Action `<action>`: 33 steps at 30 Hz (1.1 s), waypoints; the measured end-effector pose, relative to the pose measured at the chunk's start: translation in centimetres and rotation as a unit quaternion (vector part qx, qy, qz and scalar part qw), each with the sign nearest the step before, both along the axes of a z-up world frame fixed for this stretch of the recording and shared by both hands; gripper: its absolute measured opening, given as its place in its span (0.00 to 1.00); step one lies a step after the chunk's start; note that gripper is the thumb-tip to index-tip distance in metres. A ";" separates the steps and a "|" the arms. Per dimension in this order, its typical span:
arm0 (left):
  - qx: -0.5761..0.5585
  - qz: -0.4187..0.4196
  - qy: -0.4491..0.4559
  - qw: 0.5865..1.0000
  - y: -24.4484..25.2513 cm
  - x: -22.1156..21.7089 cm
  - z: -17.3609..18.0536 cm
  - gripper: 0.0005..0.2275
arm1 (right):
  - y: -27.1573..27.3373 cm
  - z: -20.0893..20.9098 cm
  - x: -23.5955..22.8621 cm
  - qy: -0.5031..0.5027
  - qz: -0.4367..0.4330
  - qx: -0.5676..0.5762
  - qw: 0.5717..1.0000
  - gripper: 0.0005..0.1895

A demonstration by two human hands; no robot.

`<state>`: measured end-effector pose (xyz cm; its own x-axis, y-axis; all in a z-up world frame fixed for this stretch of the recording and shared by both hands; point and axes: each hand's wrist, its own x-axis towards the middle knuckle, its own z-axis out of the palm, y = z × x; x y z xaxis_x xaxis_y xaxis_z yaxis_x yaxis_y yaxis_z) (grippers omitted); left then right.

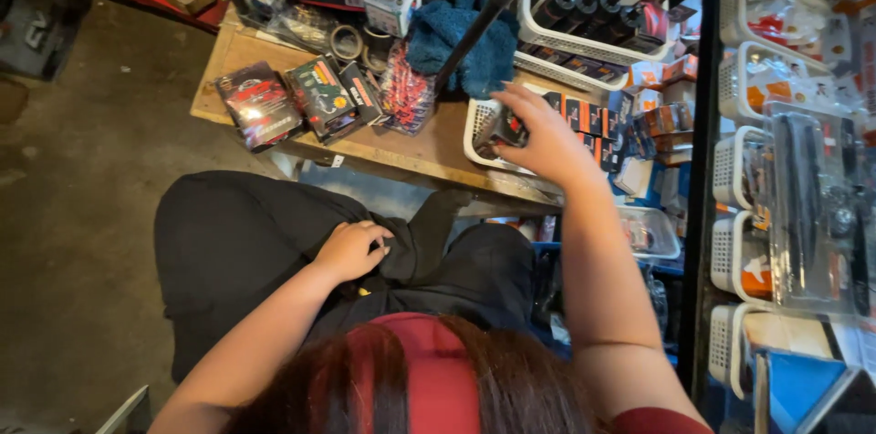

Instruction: The person sits on the floor and organizes small boxes of automotive parts on a wooden table. They pick up a box, open it to reveal a black circular part, and then place it back. They also use a smartphone to view a chat application before continuing to arrange the boxes in a white basket.

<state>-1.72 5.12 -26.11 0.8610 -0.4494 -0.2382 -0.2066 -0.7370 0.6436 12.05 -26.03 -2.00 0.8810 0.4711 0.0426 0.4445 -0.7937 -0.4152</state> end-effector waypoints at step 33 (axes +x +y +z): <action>-0.117 0.047 -0.042 0.991 -0.3 -1.0 3.8 0.10 | 1.7 -1.4 2.5 -0.066 0.034 -0.096 0.993 0.44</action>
<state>-2.68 4.87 -22.29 0.9137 -0.4015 -0.0626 -0.2049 -0.5882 0.7824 14.59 -24.32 -3.42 0.8398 0.5397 0.0596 0.5402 -0.8192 -0.1927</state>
